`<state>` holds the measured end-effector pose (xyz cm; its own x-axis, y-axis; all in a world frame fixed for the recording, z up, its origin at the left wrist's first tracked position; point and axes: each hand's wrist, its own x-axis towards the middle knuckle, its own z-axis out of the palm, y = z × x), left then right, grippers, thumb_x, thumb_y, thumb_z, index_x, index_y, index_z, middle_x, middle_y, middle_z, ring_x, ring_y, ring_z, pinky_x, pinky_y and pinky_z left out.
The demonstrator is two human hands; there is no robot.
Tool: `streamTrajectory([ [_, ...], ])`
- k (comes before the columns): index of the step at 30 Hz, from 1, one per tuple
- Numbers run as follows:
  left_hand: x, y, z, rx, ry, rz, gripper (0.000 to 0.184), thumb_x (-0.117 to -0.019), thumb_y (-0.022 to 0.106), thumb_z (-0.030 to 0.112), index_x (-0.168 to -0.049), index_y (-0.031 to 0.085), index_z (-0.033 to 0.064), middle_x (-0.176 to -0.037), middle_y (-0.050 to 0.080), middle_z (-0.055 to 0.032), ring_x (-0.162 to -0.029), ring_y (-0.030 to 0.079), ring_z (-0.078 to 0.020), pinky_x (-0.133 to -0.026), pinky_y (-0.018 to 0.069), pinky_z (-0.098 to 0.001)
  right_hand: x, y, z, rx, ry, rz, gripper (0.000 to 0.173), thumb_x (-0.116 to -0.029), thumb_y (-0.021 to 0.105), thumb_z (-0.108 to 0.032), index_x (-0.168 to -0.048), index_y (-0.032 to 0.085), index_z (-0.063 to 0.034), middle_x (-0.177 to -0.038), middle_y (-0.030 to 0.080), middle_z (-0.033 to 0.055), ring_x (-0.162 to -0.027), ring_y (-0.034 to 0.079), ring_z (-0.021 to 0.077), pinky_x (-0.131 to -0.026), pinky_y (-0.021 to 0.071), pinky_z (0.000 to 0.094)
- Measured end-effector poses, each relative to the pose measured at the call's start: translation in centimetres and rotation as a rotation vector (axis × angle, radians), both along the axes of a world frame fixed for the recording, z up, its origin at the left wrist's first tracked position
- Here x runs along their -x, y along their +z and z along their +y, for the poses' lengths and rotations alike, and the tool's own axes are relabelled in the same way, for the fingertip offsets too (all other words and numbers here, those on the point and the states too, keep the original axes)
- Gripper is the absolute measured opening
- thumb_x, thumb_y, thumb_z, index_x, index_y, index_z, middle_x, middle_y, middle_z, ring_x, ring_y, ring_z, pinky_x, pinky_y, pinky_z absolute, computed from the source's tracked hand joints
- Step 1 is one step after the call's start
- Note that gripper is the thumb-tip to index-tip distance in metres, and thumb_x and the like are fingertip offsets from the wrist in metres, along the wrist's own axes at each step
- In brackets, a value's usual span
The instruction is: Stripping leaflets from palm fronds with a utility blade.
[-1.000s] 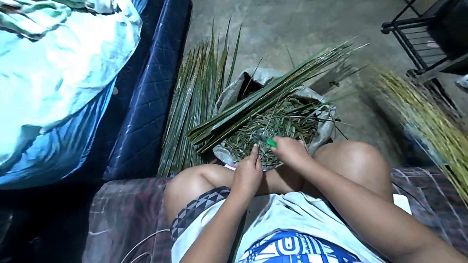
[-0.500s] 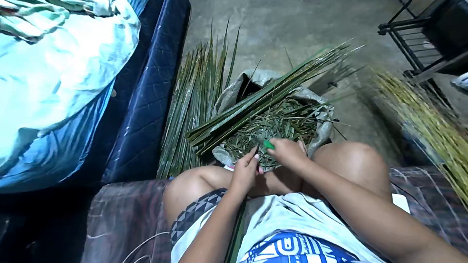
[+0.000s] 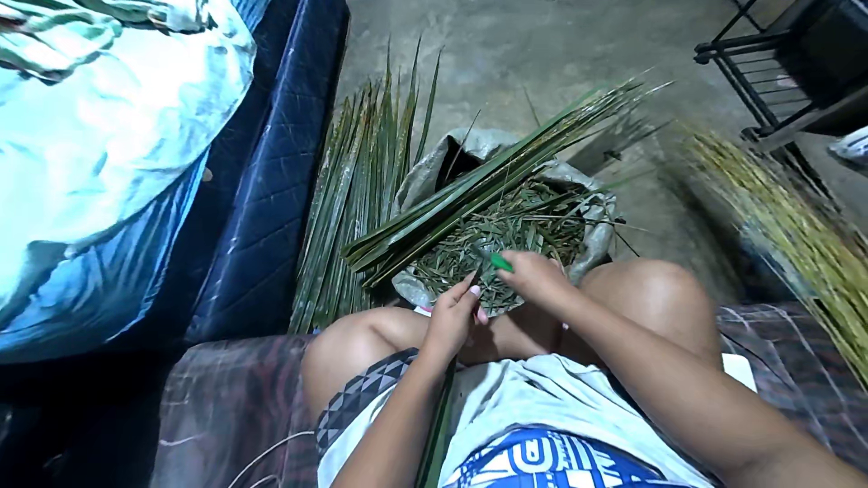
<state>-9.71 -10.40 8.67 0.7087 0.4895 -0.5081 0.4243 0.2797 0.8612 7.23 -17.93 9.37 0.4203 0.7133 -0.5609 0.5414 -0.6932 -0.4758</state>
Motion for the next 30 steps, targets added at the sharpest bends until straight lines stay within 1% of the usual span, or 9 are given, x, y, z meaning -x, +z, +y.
streamTrajectory([
  [5, 0.0, 0.1, -0.2, 0.060, -0.006, -0.036, 0.043, -0.1121, 0.036, 0.016, -0.152, 0.044, 0.0007, -0.066, 0.061, -0.0016, -0.040, 0.041, -0.0049, -0.039, 0.0377, -0.0209, -4.1, -1.7, 0.5, -0.147, -0.329, -0.056, 0.030, -0.1072, 0.055, -0.028, -0.117, 0.067, -0.0028, -0.099, 0.069, 0.0218, -0.095, 0.067, 0.0391, -0.083, 0.0510, 0.0607],
  [9, 0.0, -0.1, -0.3, 0.080, -0.041, -0.031, 0.043, -0.1114, 0.040, 0.015, -0.152, 0.043, 0.0003, -0.069, 0.063, -0.0021, -0.041, 0.044, -0.0048, -0.040, 0.0407, -0.0205, -1.4, -1.8, 0.2, -0.311, -0.279, 0.360, 0.036, -0.1092, 0.054, -0.034, -0.120, 0.062, -0.0007, -0.087, 0.056, 0.0077, -0.070, 0.051, 0.0149, -0.068, 0.0460, 0.0338],
  [11, -0.2, 0.2, -0.5, 0.084, -0.070, 0.015, 0.045, -0.1092, 0.046, 0.011, -0.153, 0.041, 0.0012, -0.075, 0.065, -0.0036, -0.044, 0.049, -0.0059, -0.042, 0.0443, -0.0209, -0.6, -1.9, 0.4, -0.307, -0.299, 0.468, 0.028, -0.1087, 0.055, -0.028, -0.116, 0.062, -0.0016, -0.081, 0.051, 0.0027, -0.064, 0.045, 0.0099, -0.061, 0.0413, 0.0280],
  [17, -0.8, 0.6, -0.8, 0.008, -0.178, 0.207, 0.055, -0.1074, 0.051, 0.013, -0.160, 0.035, 0.0136, -0.088, 0.070, -0.0056, -0.050, 0.057, -0.0096, -0.047, 0.0507, -0.0246, -3.0, -4.1, 1.0, -0.377, -0.521, 0.371, 0.026, -0.1096, 0.054, -0.028, -0.114, 0.065, -0.0044, -0.076, 0.051, 0.0043, -0.059, 0.045, 0.0122, -0.057, 0.0408, 0.0299],
  [19, -0.8, 0.4, -0.6, -0.072, -0.209, 0.232, 0.051, -0.1100, 0.045, 0.016, -0.160, 0.035, 0.0134, -0.089, 0.070, -0.0042, -0.050, 0.054, -0.0087, -0.048, 0.0487, -0.0250, -2.6, -3.8, 0.9, -0.357, -0.489, 0.353, 0.028, -0.1104, 0.052, -0.029, -0.121, 0.063, -0.0054, -0.080, 0.054, 0.0057, -0.061, 0.048, 0.0130, -0.058, 0.0436, 0.0304],
  [22, -0.6, -0.4, -0.1, -0.229, -0.235, 0.269, 0.049, -0.1112, 0.036, 0.018, -0.159, 0.037, 0.0113, -0.091, 0.069, -0.0051, -0.056, 0.052, -0.0111, -0.054, 0.0464, -0.0299, -0.5, -2.1, 0.2, -0.198, -0.193, 0.310, 0.029, -0.1075, 0.053, -0.025, -0.123, 0.063, -0.0018, -0.097, 0.062, 0.0139, -0.081, 0.058, 0.0226, -0.076, 0.0489, 0.0429],
  [25, -0.4, -0.3, 0.1, -0.331, -0.226, 0.333, 0.039, -0.1104, 0.035, 0.017, -0.142, 0.053, 0.0035, -0.090, 0.064, -0.0103, -0.067, 0.058, -0.0176, -0.065, 0.0512, -0.0369, 2.7, -0.8, -0.9, -0.045, 0.057, 0.301, 0.027, -0.1057, 0.054, -0.025, -0.115, 0.066, -0.0028, -0.098, 0.066, 0.0160, -0.089, 0.065, 0.0290, -0.081, 0.0519, 0.0514],
  [27, -0.4, -0.1, 0.2, -0.356, -0.237, 0.360, 0.046, -0.1091, 0.034, 0.015, -0.152, 0.047, 0.0057, -0.093, 0.065, -0.0151, -0.072, 0.060, -0.0225, -0.071, 0.0515, -0.0409, 4.0, -0.3, -1.1, 0.025, 0.122, 0.239, 0.028, -0.1065, 0.051, -0.026, -0.115, 0.065, -0.0027, -0.103, 0.067, 0.0186, -0.097, 0.066, 0.0343, -0.085, 0.0510, 0.0558],
  [30, -0.6, -0.2, -0.1, -0.398, -0.253, 0.351, 0.038, -0.1112, 0.034, 0.016, -0.139, 0.055, -0.0006, -0.095, 0.066, -0.0145, -0.074, 0.061, -0.0212, -0.071, 0.0526, -0.0392, 3.4, 0.2, -0.1, 0.094, 0.144, -0.001, 0.034, -0.1078, 0.051, -0.027, -0.125, 0.062, -0.0003, -0.118, 0.068, 0.0245, -0.114, 0.066, 0.0421, -0.093, 0.0505, 0.0611],
])
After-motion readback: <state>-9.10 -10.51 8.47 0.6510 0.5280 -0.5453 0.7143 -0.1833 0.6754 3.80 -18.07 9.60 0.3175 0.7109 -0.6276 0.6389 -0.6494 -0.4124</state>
